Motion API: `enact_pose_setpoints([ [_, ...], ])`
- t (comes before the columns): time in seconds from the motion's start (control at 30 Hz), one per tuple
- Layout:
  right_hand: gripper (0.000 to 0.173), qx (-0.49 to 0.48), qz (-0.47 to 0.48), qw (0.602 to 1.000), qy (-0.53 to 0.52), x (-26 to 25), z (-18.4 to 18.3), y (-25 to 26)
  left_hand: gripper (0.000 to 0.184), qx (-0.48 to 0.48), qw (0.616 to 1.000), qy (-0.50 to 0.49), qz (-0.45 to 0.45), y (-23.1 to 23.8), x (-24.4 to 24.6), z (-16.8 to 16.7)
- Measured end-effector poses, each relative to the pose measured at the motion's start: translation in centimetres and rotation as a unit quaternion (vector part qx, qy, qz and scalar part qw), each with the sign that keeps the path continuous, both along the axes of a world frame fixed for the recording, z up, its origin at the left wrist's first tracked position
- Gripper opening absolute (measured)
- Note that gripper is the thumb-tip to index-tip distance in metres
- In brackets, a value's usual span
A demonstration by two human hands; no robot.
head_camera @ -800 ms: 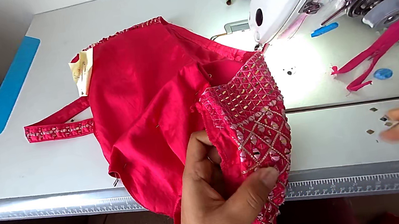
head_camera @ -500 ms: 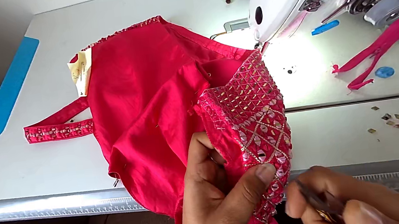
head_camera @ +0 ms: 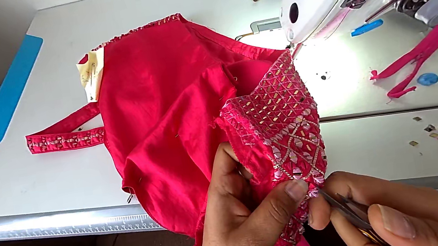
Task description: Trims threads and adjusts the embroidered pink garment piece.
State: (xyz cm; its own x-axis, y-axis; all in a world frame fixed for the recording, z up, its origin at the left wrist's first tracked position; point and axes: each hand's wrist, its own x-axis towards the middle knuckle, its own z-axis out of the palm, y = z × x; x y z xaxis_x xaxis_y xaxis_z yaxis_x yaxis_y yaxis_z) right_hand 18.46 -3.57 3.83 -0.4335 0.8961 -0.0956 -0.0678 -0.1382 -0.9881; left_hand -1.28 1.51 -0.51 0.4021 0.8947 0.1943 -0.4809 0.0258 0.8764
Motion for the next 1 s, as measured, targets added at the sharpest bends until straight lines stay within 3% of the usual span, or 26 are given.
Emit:
enact_pose_setpoints([
  [0.33,0.029,0.006,0.037,0.999,-0.039,1.2,0.6,1.3,0.035,0.052,0.997,0.05,0.014,0.3,-0.1,-0.1],
  [0.63,0.038,0.026,0.03,0.999,-0.003,2.1,0.5,1.1,0.032,0.002,1.0,0.002,0.012,0.0,0.2,-0.1],
  [0.83,0.043,0.049,0.03,0.998,-0.003,2.0,0.6,0.8,0.044,0.062,0.994,0.065,0.056,-0.6,0.4,0.9],
  [1.0,0.038,0.082,0.041,0.996,-0.02,1.6,0.2,1.2,0.033,0.11,0.977,0.136,0.118,-1.1,0.6,1.5],
])
